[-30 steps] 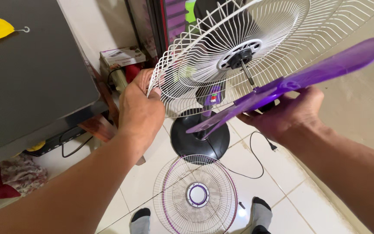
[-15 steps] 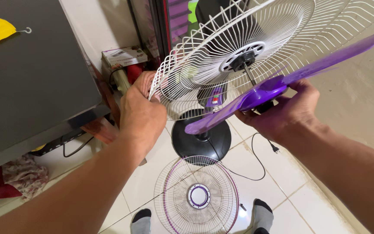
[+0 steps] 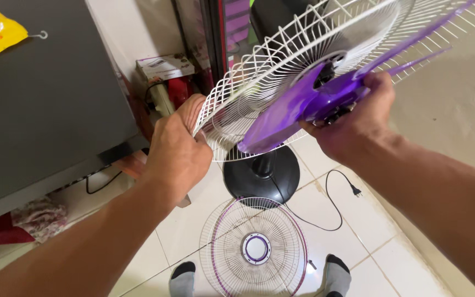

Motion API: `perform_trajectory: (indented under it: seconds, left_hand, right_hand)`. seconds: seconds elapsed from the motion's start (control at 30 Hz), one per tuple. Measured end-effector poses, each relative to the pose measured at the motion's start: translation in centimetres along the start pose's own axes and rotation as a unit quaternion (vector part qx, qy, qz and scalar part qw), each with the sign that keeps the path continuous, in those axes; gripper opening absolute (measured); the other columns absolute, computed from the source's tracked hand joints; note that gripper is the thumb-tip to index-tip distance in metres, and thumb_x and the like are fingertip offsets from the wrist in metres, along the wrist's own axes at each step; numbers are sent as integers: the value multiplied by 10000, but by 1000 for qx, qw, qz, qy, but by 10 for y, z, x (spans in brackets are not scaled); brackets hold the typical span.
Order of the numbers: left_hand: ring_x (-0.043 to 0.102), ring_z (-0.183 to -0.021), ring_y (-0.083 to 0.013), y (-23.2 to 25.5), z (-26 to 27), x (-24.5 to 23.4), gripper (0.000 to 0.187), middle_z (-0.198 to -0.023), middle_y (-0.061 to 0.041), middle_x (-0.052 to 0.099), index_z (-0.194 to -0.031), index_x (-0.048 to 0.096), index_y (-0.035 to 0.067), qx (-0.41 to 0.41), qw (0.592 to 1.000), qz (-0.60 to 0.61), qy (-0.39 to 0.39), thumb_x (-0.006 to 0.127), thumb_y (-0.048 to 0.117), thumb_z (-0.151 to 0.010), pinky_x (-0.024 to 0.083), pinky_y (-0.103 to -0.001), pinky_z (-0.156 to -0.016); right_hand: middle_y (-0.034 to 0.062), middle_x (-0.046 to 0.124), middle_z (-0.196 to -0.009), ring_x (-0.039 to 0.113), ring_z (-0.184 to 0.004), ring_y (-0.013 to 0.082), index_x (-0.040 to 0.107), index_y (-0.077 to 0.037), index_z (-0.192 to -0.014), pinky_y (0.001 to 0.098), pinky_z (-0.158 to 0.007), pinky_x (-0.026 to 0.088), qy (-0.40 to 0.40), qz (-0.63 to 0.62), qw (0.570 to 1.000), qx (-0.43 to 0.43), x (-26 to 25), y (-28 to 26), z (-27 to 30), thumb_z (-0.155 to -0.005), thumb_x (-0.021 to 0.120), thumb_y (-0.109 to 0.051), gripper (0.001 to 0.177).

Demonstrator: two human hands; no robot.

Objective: The person disassembles a standing electric fan by removing the front grille, fan blades, and rear grille. They then reassemble the fan by reinstalling the rear grille, fan blades, and front grille.

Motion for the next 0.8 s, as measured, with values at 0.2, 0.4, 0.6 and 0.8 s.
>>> perform_trajectory:
  seconds: [0.2, 0.4, 0.6, 0.8]
  left_hand:
    - [680, -1074, -414, 3, 10, 10, 393, -1096, -199, 727, -1225, 612, 111, 19, 997, 75, 7, 580, -39, -863, 543, -448, -884]
    - [668, -1112, -414, 6, 22, 15, 441, -1130, -192, 731, -1253, 614, 102, 4, 994, 102, 39, 579, -63, -846, 527, -438, -916]
    - [687, -1095, -385, 11, 19, 10, 428, -1130, -170, 736, -1261, 612, 119, -30, 995, 95, 21, 591, -37, -862, 537, -424, -904]
    - [724, -1059, -347, 22, 18, 14, 389, -1087, -145, 757, -1254, 609, 124, -45, 992, 119, 23, 650, 26, -880, 539, -415, -888]
  right_hand:
    - [97, 706, -1207, 666, -1140, 294, 670, -155, -1129, 580, -990, 532, -25, -42, 999, 15, -24, 7, -6, -838, 479, -618, 579]
    - [35, 559, -849, 480, -762, 185, 618, -130, -912, 358, -697, 399, 33, -2, 999, 33, -26, 7, -14, -834, 513, -803, 685]
    - [49, 439, -916, 409, -792, 176, 560, -73, -1035, 317, -690, 378, -21, -10, 994, 109, -41, 5, 12, -820, 618, -756, 718]
    - [50, 452, -976, 431, -794, 183, 414, -184, -1232, 374, -672, 429, -101, 174, 979, 21, -62, 7, 18, -702, 788, -274, 656]
Point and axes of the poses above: each hand's wrist, its own z-axis away from the middle knuckle, its own x-axis out of the palm, y = z × x, the point moved 2 cm from there along -z, towards the middle knuckle
